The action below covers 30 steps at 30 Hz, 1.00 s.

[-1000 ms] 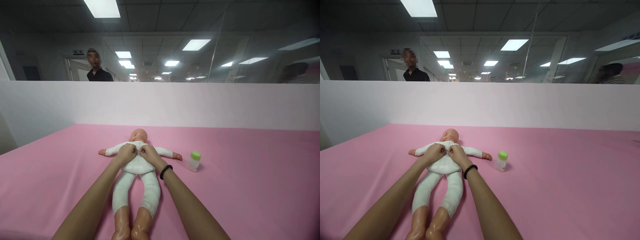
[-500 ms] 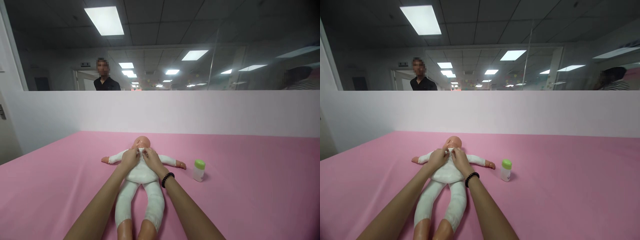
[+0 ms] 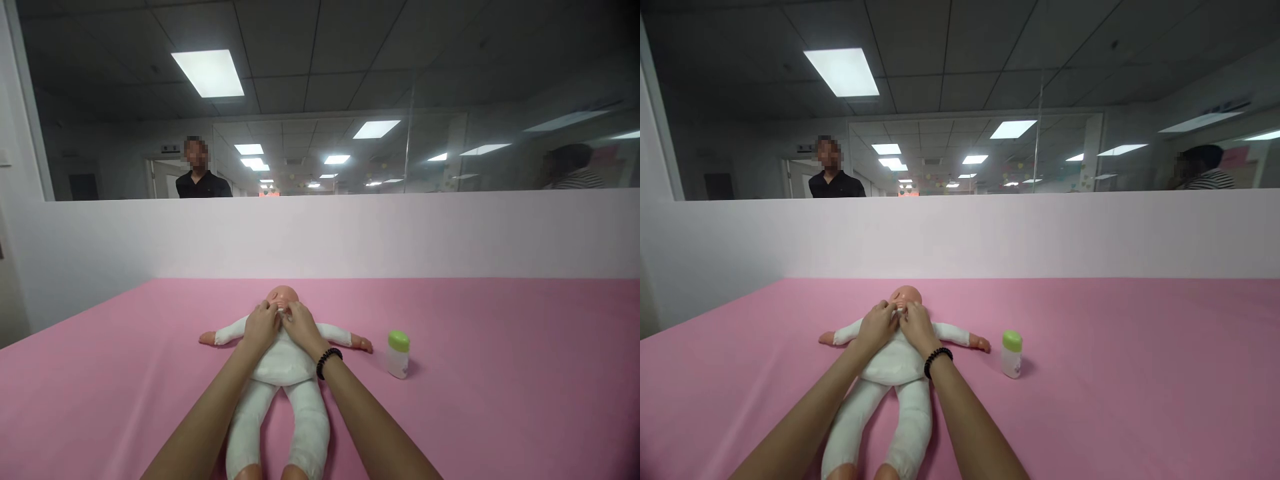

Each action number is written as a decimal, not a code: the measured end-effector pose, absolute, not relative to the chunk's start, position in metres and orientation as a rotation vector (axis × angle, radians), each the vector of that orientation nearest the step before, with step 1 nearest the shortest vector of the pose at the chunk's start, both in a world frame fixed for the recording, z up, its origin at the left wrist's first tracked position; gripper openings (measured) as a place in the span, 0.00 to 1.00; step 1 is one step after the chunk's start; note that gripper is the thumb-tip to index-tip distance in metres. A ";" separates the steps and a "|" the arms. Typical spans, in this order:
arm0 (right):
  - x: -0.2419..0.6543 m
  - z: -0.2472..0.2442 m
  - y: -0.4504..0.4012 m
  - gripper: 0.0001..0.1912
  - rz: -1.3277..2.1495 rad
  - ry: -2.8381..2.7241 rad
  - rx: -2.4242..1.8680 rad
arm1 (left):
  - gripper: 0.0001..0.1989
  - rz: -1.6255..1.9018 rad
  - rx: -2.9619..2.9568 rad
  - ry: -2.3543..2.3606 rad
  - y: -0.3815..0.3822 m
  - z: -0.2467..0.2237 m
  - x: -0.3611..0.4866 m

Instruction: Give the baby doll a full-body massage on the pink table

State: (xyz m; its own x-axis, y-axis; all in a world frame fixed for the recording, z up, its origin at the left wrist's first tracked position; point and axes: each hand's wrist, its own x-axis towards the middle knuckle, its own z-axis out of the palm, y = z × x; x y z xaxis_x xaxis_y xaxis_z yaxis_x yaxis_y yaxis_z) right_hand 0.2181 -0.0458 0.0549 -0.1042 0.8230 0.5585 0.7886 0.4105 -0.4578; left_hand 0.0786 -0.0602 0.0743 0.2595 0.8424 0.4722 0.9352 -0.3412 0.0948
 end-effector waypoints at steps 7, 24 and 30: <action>0.214 0.054 -0.038 0.07 0.094 -1.922 -1.523 | 0.13 -0.554 -2.350 -1.778 -0.048 0.076 0.085; 0.216 0.050 -0.025 0.06 0.281 -1.724 -1.512 | 0.12 -0.618 -2.370 -1.821 -0.042 0.076 0.085; 0.224 0.059 -0.035 0.07 0.453 -1.707 -1.503 | 0.10 -0.978 -2.370 -1.892 -0.055 0.065 0.067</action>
State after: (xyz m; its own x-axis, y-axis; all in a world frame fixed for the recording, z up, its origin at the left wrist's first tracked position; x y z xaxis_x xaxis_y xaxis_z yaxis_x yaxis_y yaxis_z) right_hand 0.2236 -0.0349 0.0588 0.0256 0.9446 0.3272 0.6582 0.2303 -0.7167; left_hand 0.0669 -0.0547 0.0655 0.1066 0.8966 0.4298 0.8691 -0.2940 0.3978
